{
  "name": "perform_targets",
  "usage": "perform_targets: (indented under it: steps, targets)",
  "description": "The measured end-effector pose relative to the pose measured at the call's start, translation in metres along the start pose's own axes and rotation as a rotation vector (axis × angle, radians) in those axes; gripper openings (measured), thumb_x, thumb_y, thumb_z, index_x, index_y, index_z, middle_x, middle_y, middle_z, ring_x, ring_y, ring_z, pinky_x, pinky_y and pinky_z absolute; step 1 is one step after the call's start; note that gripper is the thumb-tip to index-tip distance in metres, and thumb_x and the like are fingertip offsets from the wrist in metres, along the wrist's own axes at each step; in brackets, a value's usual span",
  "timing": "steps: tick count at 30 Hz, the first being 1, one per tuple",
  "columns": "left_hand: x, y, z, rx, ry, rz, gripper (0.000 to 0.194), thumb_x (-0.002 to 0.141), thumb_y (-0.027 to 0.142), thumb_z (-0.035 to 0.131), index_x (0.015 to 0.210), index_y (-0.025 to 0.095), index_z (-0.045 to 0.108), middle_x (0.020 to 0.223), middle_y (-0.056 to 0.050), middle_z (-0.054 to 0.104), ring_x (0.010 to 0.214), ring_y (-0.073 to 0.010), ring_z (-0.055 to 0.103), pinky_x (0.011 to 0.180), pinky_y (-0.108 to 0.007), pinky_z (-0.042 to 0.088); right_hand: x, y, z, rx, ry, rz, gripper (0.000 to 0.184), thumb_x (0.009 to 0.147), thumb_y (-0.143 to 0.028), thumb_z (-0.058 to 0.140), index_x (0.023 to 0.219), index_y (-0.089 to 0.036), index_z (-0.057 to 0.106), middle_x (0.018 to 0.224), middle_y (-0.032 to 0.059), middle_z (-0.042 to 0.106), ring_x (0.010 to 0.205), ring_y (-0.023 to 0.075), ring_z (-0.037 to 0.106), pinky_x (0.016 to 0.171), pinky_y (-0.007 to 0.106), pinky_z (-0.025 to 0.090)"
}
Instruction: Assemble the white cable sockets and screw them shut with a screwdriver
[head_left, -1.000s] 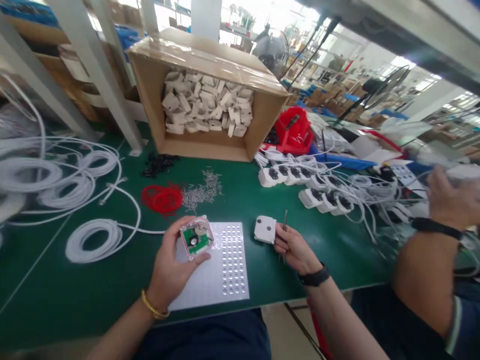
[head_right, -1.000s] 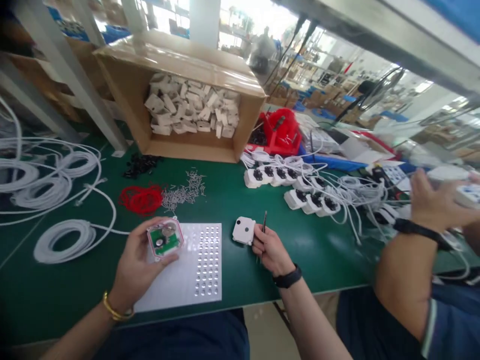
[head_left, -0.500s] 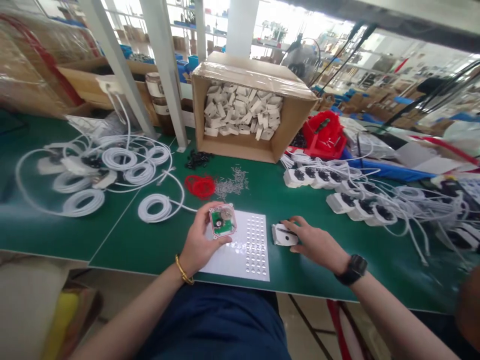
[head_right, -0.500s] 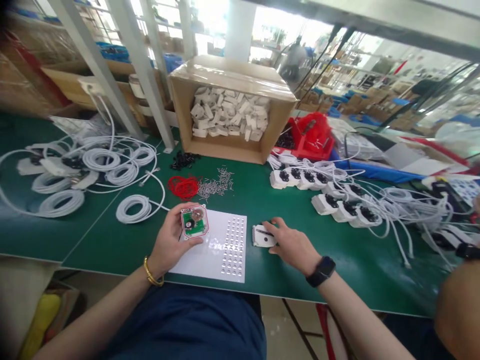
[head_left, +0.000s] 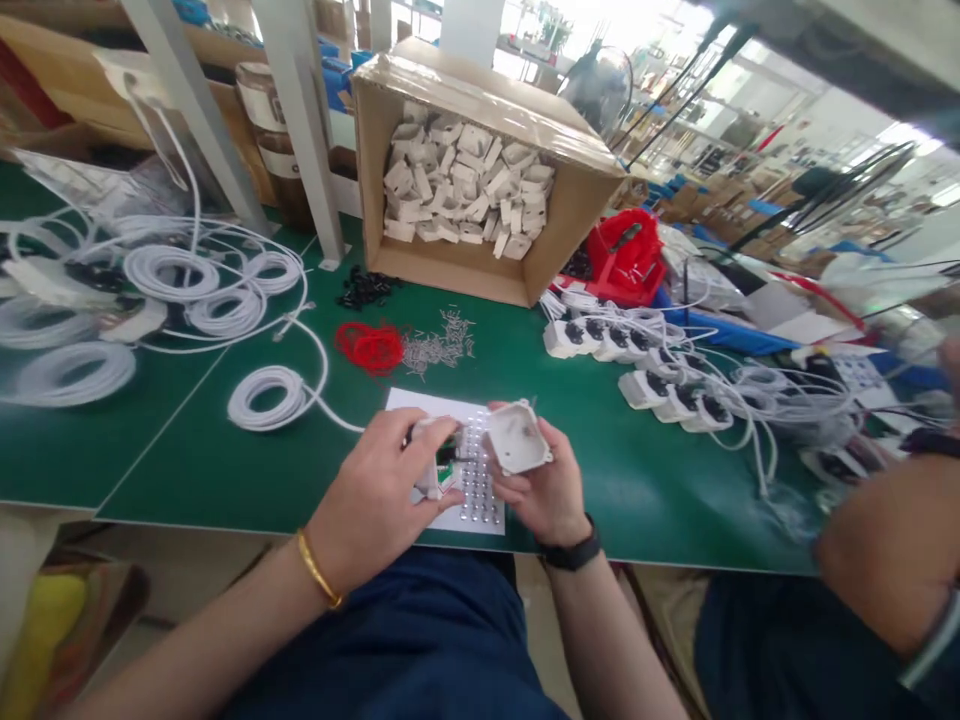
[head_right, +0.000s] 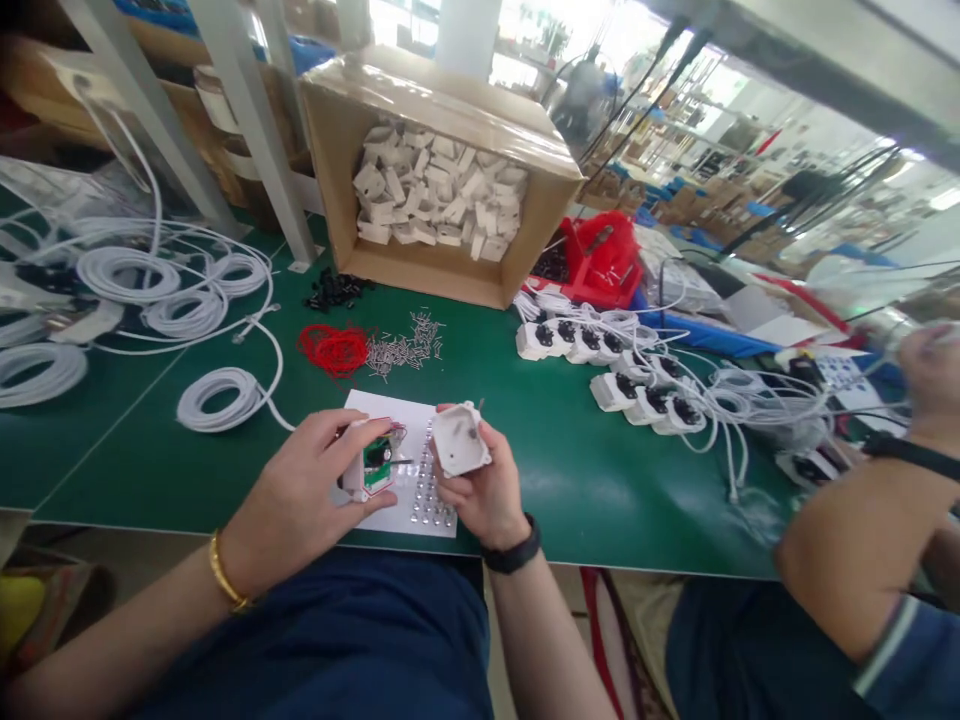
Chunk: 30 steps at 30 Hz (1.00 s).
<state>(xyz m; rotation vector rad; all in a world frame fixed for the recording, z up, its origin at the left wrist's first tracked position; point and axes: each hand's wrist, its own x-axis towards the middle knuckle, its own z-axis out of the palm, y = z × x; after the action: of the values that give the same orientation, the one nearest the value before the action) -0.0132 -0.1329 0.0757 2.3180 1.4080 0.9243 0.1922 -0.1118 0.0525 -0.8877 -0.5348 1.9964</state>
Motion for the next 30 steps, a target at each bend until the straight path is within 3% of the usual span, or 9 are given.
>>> perform_targets:
  steps: [4,8,11,14,19,22,26,30]
  targets:
    - [0.0,0.004,0.011,0.117,-0.046,-0.023,0.079,0.07,0.037,0.073,0.134,0.013,0.032,0.108,-0.012,0.053,0.1,-0.0296,0.051,0.087,-0.043,0.045,0.023,0.029,0.007,0.079,0.033,-0.016,0.034,0.08,-0.044,0.052,0.108,-0.024,0.05,0.072,-0.0041,0.057,0.036,0.0015,0.014,0.034,0.015,0.011]
    - [0.002,0.004,0.015,0.193,-0.135,-0.063,0.062,0.068,0.033,0.075,0.118,0.012,0.044,0.103,-0.01,0.053,0.098,-0.0299,0.051,0.085,-0.043,0.045,0.024,0.036,0.011,-0.165,-0.032,-0.125,0.035,0.083,-0.047,0.051,0.111,-0.026,0.047,0.062,-0.0071,0.046,0.036,0.0025,0.012,0.032,0.015,0.01]
    - [0.006,0.004,0.012,0.244,-0.155,-0.06,0.053,0.069,0.032,0.074,0.11,0.012,0.047,0.1,-0.009,0.053,0.096,-0.0286,0.051,0.083,-0.042,0.046,0.016,0.03,0.017,-0.416,-0.069,-0.217,0.038,0.084,-0.051,0.049,0.113,-0.026,0.046,0.079,-0.0016,0.052,0.046,0.0059,0.035,0.039,0.016,0.029]
    - [0.009,0.004,0.008,0.244,-0.168,-0.014,0.051,0.069,0.034,0.074,0.107,0.013,0.047,0.098,-0.009,0.053,0.093,-0.0274,0.052,0.082,-0.041,0.046,0.011,0.025,0.022,-0.64,-0.076,-0.271,0.04,0.086,-0.053,0.043,0.114,-0.025,0.044,0.098,0.0036,0.054,0.074,0.0149,0.051,0.06,0.025,0.044]
    - [0.009,0.005,0.005,0.235,-0.186,0.003,0.048,0.072,0.032,0.072,0.108,0.014,0.046,0.1,-0.009,0.054,0.096,-0.0272,0.052,0.083,-0.041,0.047,0.012,0.027,0.02,-0.706,-0.061,-0.349,0.037,0.089,-0.051,0.035,0.115,-0.025,0.042,0.093,0.0033,0.052,0.071,0.0164,0.05,0.061,0.028,0.043]
    - [0.009,0.005,0.007,0.221,-0.189,-0.004,0.044,0.073,0.032,0.07,0.107,0.015,0.047,0.098,-0.008,0.054,0.094,-0.0266,0.052,0.083,-0.04,0.047,0.011,0.025,0.019,-0.876,-0.099,-0.436,0.036,0.091,-0.048,0.033,0.117,-0.025,0.042,0.103,0.0046,0.051,0.088,0.0191,0.052,0.078,0.032,0.044]
    - [0.009,0.003,0.01,0.148,-0.15,-0.018,0.044,0.074,0.033,0.068,0.107,0.014,0.046,0.097,-0.007,0.055,0.092,-0.0256,0.053,0.082,-0.04,0.047,0.007,0.023,0.026,-1.091,-0.107,-0.527,0.038,0.093,-0.04,0.033,0.126,-0.022,0.036,0.123,0.0082,0.044,0.113,0.0218,0.044,0.098,0.037,0.035]
    - [0.006,-0.004,0.014,0.032,-0.11,-0.049,0.043,0.074,0.031,0.066,0.109,0.015,0.046,0.096,-0.007,0.055,0.091,-0.0251,0.054,0.081,-0.039,0.048,0.004,0.031,0.041,-1.24,0.015,-0.502,0.039,0.092,-0.038,0.032,0.127,-0.019,0.034,0.121,0.0114,0.048,0.109,0.0237,0.049,0.094,0.041,0.039]
